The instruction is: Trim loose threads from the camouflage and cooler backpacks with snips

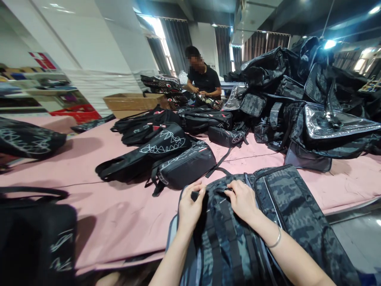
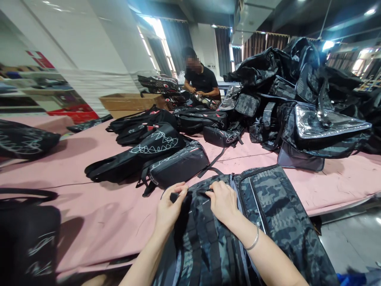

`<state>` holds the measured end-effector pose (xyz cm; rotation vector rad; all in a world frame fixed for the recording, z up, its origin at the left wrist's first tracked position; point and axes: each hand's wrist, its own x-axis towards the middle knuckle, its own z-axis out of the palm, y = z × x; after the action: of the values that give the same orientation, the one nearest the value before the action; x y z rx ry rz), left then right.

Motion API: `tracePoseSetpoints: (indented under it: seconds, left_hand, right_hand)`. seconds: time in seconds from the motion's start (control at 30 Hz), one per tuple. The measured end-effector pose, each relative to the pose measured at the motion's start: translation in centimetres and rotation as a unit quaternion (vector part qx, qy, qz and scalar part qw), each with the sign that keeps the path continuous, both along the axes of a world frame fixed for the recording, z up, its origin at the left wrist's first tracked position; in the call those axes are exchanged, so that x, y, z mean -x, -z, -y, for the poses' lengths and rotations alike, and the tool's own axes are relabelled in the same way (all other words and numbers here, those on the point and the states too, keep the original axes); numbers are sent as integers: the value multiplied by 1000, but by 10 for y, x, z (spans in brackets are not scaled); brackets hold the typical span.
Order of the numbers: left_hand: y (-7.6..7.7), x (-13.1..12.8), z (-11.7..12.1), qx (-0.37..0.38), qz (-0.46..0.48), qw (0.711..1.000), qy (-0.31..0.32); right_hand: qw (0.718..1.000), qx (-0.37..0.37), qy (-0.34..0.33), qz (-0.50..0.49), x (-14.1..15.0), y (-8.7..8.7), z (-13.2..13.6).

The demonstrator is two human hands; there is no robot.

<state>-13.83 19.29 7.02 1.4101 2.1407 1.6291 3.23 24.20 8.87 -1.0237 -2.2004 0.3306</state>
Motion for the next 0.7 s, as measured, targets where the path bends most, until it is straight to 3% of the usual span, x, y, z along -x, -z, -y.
tracePoseSetpoints:
  seconds: [0.2, 0.5, 0.7]
  left_hand:
    - [-1, -6, 0, 26, -49, 998, 22]
    - [-4, -12, 0, 4, -55, 998, 31]
    - [-8, -13, 1, -25, 17, 999, -22]
  right_hand:
    - [1000, -21, -5, 20, -1, -2, 0]
    - [997, -59, -44, 29, 4, 2, -2]
    - [997, 0, -28, -78, 5, 4, -6]
